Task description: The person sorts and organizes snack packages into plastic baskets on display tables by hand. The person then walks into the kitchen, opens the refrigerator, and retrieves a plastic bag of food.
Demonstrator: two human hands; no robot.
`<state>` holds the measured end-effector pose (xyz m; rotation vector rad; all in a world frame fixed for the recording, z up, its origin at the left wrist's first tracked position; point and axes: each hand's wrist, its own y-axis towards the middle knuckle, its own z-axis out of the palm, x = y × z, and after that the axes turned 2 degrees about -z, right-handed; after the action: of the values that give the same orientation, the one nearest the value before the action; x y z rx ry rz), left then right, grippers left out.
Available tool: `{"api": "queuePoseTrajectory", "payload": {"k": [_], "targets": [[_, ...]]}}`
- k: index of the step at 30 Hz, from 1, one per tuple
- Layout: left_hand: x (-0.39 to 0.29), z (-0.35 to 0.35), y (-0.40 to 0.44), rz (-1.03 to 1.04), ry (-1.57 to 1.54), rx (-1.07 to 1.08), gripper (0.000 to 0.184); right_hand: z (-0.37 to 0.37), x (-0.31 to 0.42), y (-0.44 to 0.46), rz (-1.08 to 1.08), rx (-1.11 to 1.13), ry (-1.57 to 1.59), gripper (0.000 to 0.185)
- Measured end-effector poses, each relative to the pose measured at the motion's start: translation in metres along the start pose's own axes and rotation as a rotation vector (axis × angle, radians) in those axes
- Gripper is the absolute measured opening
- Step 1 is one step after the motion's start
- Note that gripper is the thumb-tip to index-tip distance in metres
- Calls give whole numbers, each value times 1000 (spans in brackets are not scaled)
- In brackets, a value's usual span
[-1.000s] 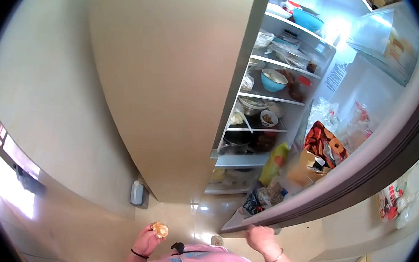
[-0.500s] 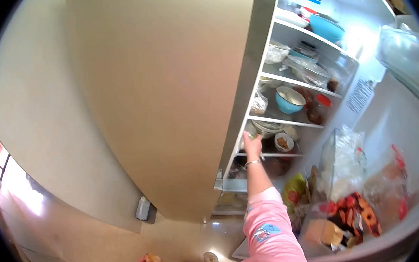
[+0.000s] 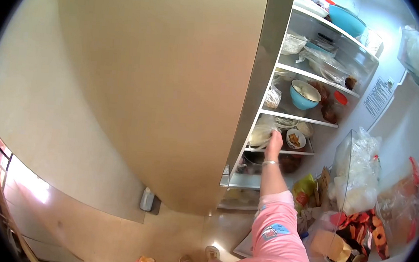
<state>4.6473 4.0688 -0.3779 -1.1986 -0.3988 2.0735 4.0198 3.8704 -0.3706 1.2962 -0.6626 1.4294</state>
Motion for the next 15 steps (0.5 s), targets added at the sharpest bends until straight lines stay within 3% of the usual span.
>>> {"api": "queuePoseTrajectory", "payload": {"k": [2,5,8,9,13,14,15], "targets": [[2,1,-3,-22,-11,-9,29,-10,11,-10,113,-79,413,25],[10,-17,4,-49,-24,71,31,-35,17,-34,267,-142,770,41],[23,-42,15,-73,-81,142,28,-60,25,-88,435,-89,895,49],[25,-47,14,-74,-136,136,35,-63,30,-114,454,-80,914,49],[9,-30,10,-86,-104,256,36,-74,72,-245,529,-86,637,39],[9,-31,14,-94,-102,284,35,-90,60,-276,493,-52,463,29],[10,-33,18,-99,-101,310,34,-110,62,-307,327,91,91,20]]}}
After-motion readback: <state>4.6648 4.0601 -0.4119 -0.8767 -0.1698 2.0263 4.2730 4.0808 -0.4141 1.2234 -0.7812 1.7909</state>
